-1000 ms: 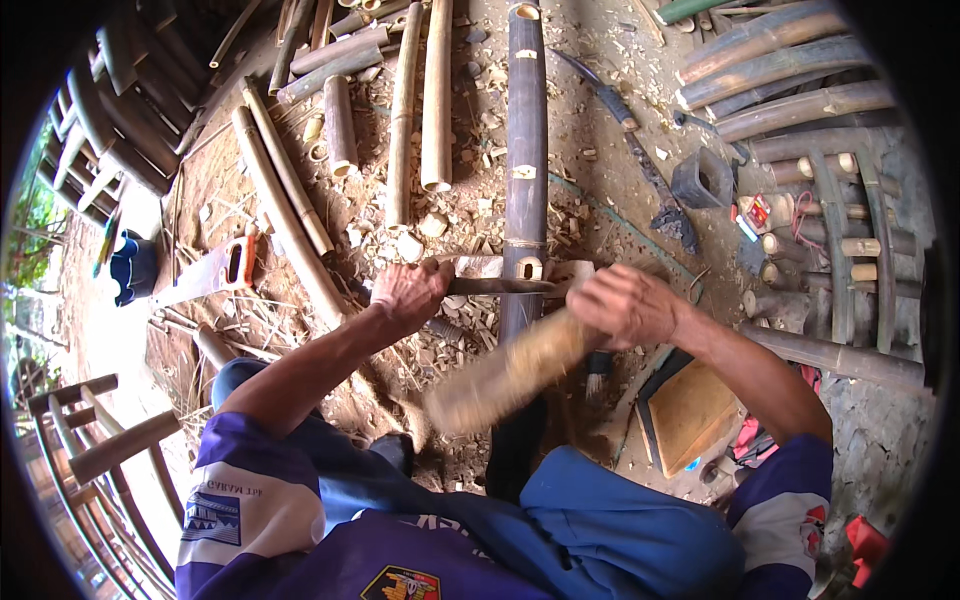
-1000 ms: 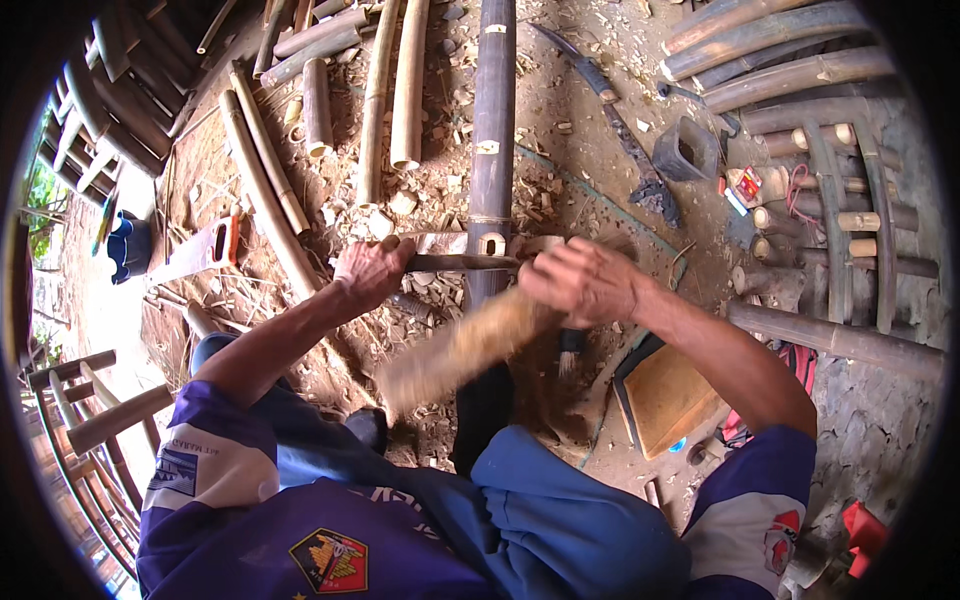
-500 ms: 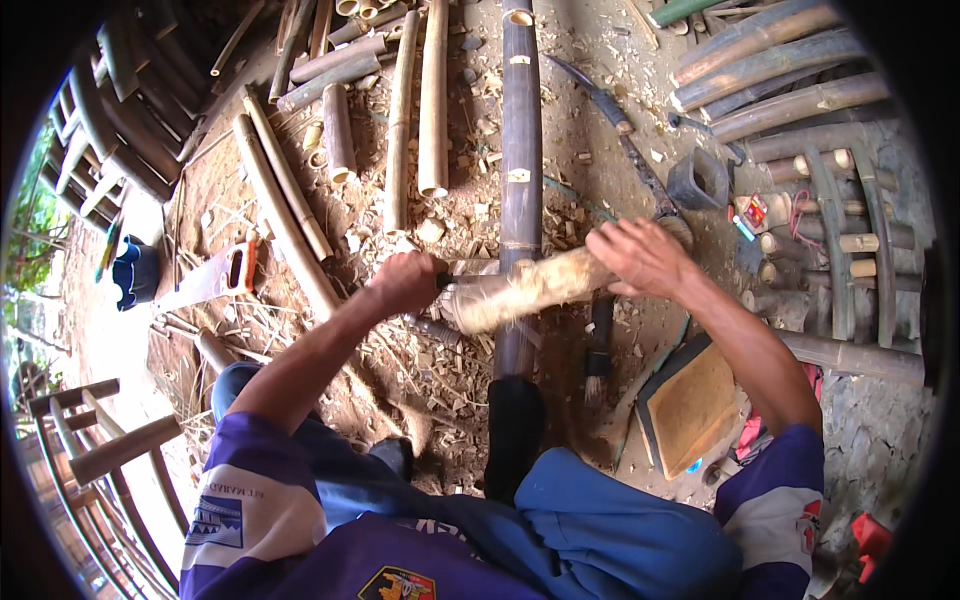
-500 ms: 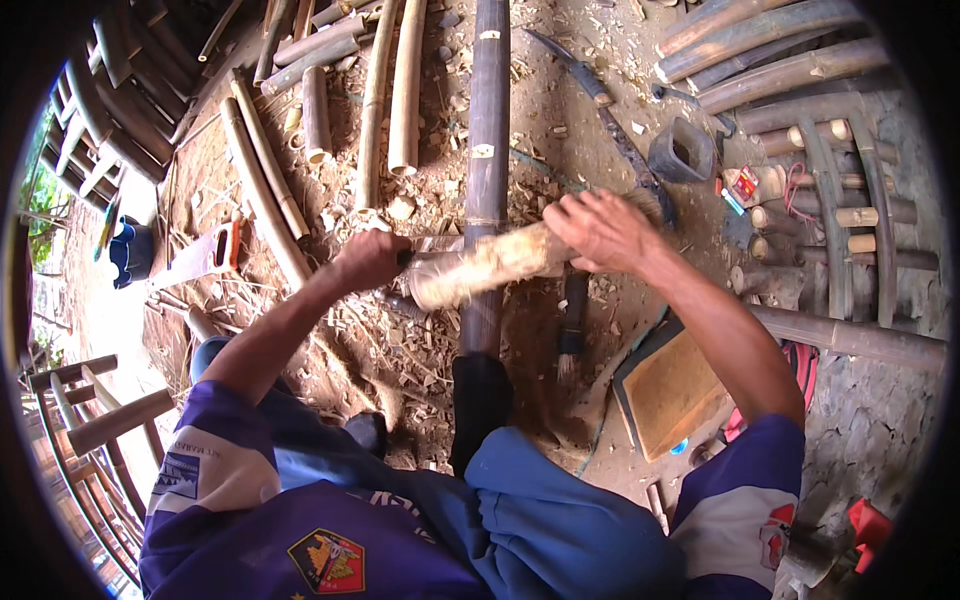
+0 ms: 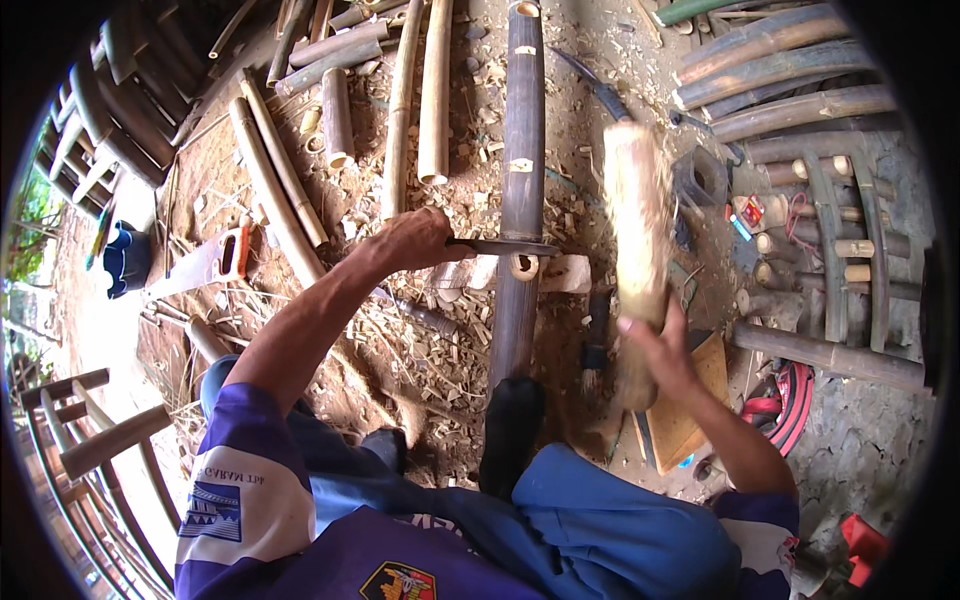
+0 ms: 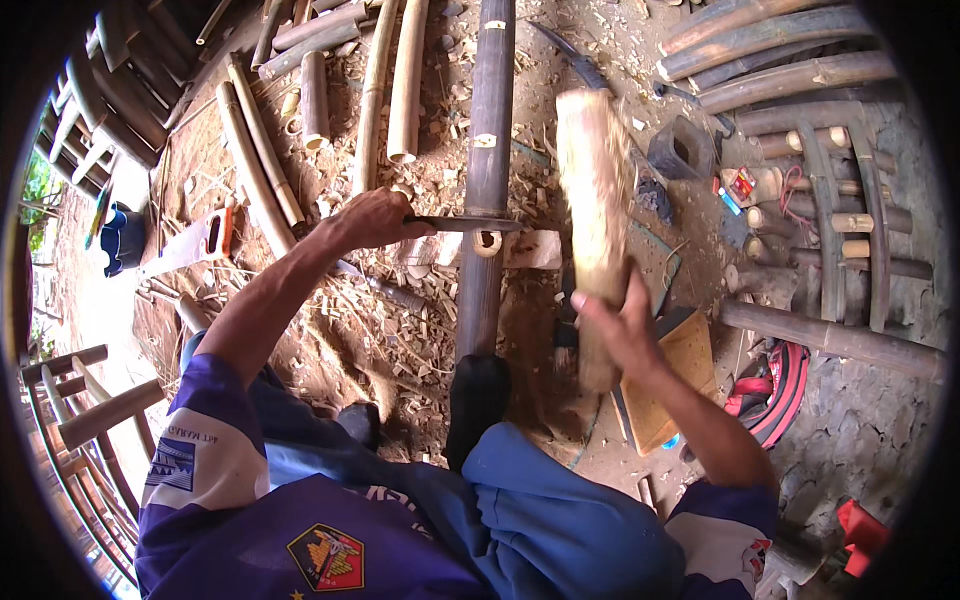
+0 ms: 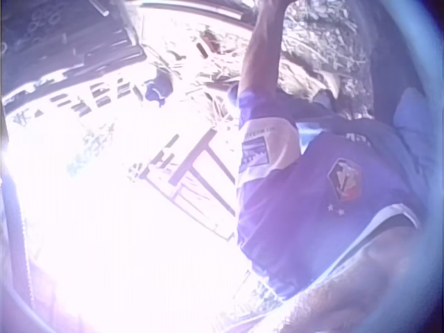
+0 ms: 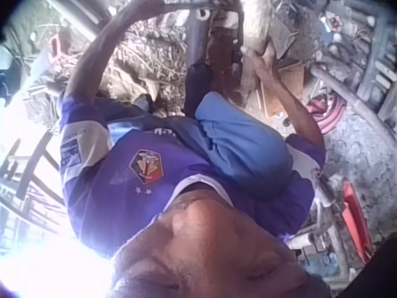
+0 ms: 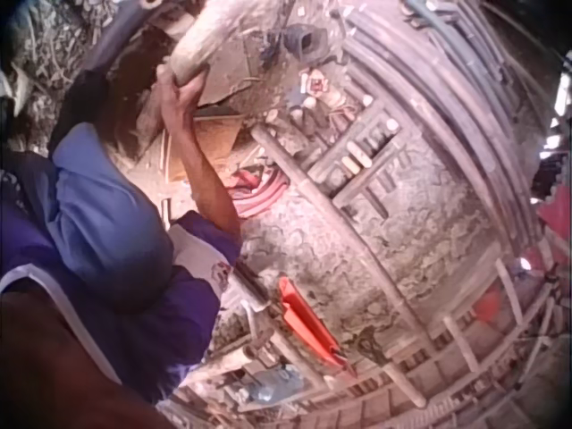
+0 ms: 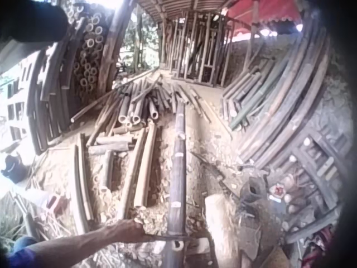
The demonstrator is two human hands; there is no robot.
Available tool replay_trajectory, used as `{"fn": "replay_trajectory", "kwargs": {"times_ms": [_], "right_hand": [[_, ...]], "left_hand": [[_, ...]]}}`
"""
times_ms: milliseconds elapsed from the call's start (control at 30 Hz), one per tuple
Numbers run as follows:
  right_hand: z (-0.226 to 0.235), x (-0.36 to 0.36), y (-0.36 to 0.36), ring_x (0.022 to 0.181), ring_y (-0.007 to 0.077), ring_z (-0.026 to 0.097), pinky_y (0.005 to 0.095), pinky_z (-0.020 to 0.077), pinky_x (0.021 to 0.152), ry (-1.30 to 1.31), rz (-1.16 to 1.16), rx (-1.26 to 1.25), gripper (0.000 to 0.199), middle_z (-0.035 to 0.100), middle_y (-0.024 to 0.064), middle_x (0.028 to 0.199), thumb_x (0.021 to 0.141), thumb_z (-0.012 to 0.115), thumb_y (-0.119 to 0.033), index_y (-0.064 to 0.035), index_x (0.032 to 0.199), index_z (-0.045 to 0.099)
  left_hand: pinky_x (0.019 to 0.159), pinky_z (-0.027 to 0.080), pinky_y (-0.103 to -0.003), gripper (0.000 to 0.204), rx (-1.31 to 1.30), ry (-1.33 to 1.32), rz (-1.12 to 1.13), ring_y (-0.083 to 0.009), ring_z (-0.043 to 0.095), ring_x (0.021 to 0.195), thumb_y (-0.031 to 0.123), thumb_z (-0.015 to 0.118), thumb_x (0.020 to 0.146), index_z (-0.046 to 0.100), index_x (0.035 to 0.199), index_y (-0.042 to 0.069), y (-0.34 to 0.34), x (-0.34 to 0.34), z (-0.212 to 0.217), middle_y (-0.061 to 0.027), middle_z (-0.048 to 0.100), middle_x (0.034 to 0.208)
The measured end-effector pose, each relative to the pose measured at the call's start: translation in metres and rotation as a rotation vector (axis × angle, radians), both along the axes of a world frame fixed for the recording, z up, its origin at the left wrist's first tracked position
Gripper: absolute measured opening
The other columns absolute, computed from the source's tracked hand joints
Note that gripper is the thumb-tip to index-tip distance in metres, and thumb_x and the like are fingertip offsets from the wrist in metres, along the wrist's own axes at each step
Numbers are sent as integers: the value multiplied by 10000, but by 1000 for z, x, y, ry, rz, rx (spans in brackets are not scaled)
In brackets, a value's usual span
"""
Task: The person carves holes into a bamboo pole using a chisel and a wooden mallet.
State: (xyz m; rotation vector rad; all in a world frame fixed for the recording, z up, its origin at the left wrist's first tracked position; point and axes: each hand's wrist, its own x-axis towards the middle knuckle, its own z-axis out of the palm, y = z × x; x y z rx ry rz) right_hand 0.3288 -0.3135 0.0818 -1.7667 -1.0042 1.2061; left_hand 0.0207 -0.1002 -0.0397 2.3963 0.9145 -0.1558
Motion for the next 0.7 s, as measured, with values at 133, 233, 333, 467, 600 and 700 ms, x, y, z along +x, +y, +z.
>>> {"fn": "replay_trajectory", "kwargs": {"times_ms": [133,233,333,467,600,700], "right_hand": [[-18,16,-36,1001,219,615,343,491,897,-221,295,-284,629,606,137,1134,777,758,-223,27,1279,473],[1,3,-29,1048,247,603,353,479,926,21,83,-213,683,602,174,1158,767,768,-252,60,1290,458],[-22,0,-48,1109,205,573,318,482,931,-120,32,-166,767,575,142,1212,759,767,-225,44,1376,400],[9,25,-24,997,193,615,295,492,887,-122,306,-411,741,610,135,1144,765,762,-207,47,1370,418],[-9,27,-27,955,176,613,297,488,878,-246,-1,-142,674,621,105,1103,781,743,-173,27,1350,441],[0,17,-13,982,189,598,324,483,872,-156,40,-39,583,619,103,1103,786,732,-163,12,1280,476]], "left_hand": [[404,418,-349,638,-61,26,-16,-123,452,396,632,564,903,655,668,47,3,8,1,-11,488,479],[456,445,-336,636,-133,187,-3,-111,472,461,645,510,917,692,724,67,7,8,13,-7,503,546],[445,431,-331,597,-152,225,-23,-109,411,428,618,510,933,691,730,87,9,12,16,12,463,522],[420,446,-312,593,254,66,-243,-88,376,446,661,344,972,625,900,144,-10,-12,1,19,407,564],[381,418,-301,619,307,-5,-335,-81,380,420,697,364,945,561,715,158,-49,-29,16,32,479,554],[333,334,-297,614,98,15,-66,-78,356,399,691,401,937,629,712,168,-31,-23,6,55,463,518]]}}
